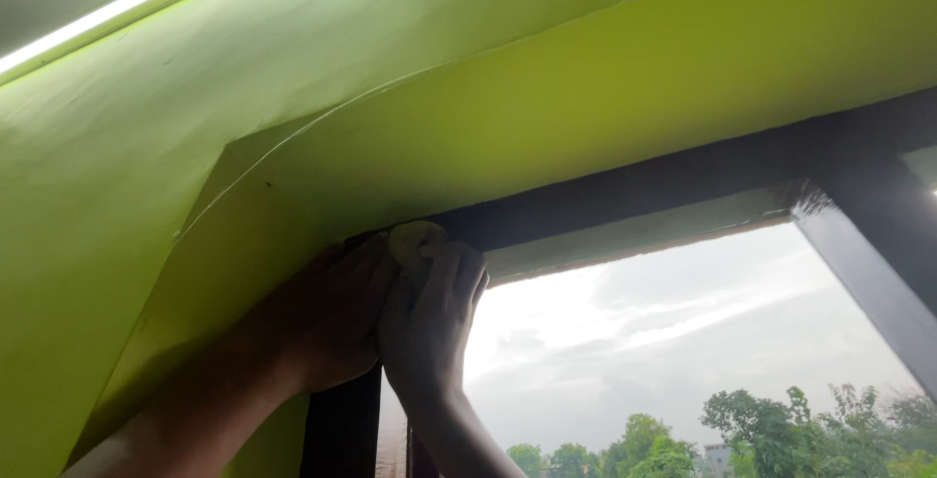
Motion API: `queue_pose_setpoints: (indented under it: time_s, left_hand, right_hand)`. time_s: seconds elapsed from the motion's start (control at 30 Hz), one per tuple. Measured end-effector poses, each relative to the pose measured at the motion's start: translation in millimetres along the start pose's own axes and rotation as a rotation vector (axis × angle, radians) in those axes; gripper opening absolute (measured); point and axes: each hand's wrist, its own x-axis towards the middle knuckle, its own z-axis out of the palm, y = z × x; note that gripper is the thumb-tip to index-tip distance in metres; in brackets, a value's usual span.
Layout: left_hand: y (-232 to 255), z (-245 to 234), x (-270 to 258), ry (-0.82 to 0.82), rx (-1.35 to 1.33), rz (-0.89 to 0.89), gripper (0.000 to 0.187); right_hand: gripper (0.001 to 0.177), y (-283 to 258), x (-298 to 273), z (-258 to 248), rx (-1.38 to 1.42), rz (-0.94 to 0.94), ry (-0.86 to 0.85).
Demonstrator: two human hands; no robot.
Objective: The person uses a sponge to wipe and clean the wooden window frame and sill. They systematically scrub the vertical sides, the top header, and the bottom sill of the open window, occasionally dipping the sponge into a container of liquid.
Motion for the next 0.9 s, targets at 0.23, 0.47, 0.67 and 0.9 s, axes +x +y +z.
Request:
queue_pose_setpoints:
  time_s: [0.23, 0.47, 0.67, 0.9]
  left_hand:
    - [8, -24, 2, -0.093, 0.032, -0.129, 0.050]
    - [7, -27, -3, 0.309, 0.097, -0.174, 0.021]
    - [11, -22, -3, 0.230, -0.139, 0.092, 0.034]
    - [30, -8, -15, 0.023, 0.094, -0.034, 0.044]
  right_hand:
    - [0.034, 1, -7, -5, 0.164, 0.060, -0.019]
    - [0.022, -13, -20, -3, 0.190, 0.158, -0.035]
    - [0.025, -13, -20, -11, 0.247, 0.098, -0.032]
    - [0.023, -1, -41, -16, 0.310, 0.316, -0.108]
